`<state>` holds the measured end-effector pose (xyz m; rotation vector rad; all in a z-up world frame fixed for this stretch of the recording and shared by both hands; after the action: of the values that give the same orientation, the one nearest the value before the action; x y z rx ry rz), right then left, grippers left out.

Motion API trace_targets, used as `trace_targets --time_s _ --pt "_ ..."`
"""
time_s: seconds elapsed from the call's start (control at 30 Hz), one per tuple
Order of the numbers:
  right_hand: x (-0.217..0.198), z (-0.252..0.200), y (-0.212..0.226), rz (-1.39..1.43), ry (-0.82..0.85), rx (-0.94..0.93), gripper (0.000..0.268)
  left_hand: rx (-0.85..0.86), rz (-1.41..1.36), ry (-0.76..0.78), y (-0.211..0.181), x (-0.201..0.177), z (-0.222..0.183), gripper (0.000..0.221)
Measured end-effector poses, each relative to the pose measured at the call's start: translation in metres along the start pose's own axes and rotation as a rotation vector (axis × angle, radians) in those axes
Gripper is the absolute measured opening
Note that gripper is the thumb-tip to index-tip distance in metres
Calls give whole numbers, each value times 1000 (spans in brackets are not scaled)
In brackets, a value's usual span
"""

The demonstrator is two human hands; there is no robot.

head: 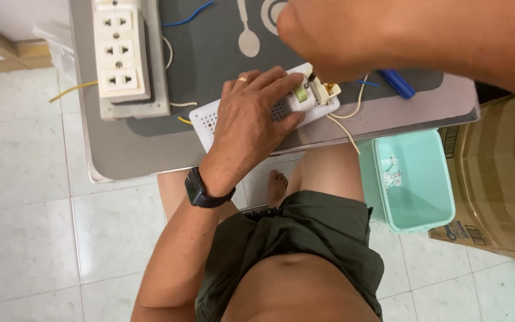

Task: Connecting external electrical wires to the terminal block of an electronic component using a screwdriver and pliers.

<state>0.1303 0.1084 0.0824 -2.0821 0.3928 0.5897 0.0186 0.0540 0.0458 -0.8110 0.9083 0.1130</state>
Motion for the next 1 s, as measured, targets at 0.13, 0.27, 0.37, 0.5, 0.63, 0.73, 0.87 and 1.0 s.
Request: trace_targets --time_s 0.13,0.27,0.37,0.5,0.63,0.73,0.87,1.0 --pt "14 5 -14 264 124 -7 30 -12 -9 -14 1 0 -1 43" --pt "-4 -13 -17 163 103 19 41 -22 -14 -6 1 -2 0 42" --pt "-19 -18 -5 190 224 -56 14 -16 0 -11 -1 0 0 45" --pt "-8 18 12 -57 74 -92 27 -13 7 -6 -8 -4 2 37" --pt "-9 30 13 -135 172 -93 23 -37 -1 -6 -6 -2 2 38" --pt "-3 13 -3 169 64 -30 10 -51 19 6 0 5 -1 47" --pt "41 -19 -18 529 -99 -161 50 -40 98 42 -1 7 -2 62" --pt "54 -89 -37 992 -195 108 30 -27 119 56 -7 10 -1 68"
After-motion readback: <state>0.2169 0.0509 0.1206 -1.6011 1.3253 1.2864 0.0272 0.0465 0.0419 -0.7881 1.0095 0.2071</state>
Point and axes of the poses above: each hand's wrist, its own z-axis towards the middle knuckle, its own x-axis out of the palm, y = z × x, the point moved 6 cm from there along z, towards the middle knuckle, and after that the axes turned 7 degrees about y, right-handed, at the moved point
